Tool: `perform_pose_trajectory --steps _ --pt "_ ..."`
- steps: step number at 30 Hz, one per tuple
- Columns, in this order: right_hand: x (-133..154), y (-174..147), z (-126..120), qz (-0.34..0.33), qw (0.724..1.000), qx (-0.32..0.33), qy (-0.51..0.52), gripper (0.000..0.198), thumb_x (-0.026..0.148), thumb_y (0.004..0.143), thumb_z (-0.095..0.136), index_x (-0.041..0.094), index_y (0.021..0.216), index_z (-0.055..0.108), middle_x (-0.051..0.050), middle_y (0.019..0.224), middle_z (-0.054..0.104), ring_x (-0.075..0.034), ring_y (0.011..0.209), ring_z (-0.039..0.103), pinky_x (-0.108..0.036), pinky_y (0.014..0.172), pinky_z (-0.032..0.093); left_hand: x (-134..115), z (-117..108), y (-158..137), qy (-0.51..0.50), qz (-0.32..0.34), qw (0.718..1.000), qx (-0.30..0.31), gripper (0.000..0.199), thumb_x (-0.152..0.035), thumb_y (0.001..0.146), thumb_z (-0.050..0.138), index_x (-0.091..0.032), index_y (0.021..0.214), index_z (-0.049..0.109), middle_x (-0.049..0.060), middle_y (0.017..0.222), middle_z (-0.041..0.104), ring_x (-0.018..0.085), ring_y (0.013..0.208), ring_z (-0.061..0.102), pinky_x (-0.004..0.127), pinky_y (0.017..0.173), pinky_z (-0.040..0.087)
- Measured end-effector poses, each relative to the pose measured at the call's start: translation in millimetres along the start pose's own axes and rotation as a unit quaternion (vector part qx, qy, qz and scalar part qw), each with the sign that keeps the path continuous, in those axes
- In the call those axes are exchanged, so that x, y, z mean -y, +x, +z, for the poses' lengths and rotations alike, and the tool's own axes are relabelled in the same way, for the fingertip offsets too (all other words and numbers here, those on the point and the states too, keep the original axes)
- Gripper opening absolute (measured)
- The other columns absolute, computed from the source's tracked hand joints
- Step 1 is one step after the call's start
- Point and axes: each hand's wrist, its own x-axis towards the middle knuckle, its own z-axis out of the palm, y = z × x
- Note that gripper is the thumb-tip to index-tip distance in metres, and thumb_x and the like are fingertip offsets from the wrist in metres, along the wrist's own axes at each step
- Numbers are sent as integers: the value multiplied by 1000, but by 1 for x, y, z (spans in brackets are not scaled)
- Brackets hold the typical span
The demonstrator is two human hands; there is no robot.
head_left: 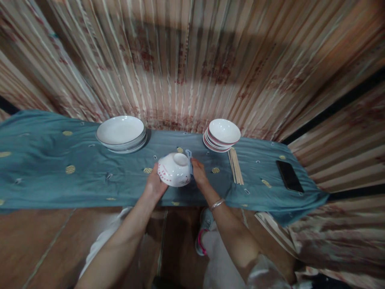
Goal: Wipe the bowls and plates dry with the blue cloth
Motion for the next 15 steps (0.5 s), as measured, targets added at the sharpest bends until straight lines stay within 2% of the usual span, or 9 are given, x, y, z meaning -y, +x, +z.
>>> perform_pose_trajectory --steps 6,10,15 --pt "-2 -17 11 -65 995 -14 -73 56 59 93 39 18 119 68 -11 123 69 -24 118 60 -41 107 43 -10 0 2 -13 -9 999 -28 48 -23 100 32 -8 144 45 16 110 75 27 98 73 39 90 58" --pt "-1 -29 15 -118 988 -22 -101 57 57 97 33 18 125 64 -13 127 66 -25 121 59 -44 107 44 -16 1 -1 -18 -19 999 -46 44 -22 100 34 -8 138 51 15 112 74 24 94 74 35 89 58" --pt "5 -41 16 -183 971 -20 -154 56 51 101 27 15 133 56 -15 132 62 -21 124 57 -40 110 42 -16 1 -1 -36 -20 998 -43 43 -21 100 34 -8 136 53 15 110 75 25 92 74 36 84 61"
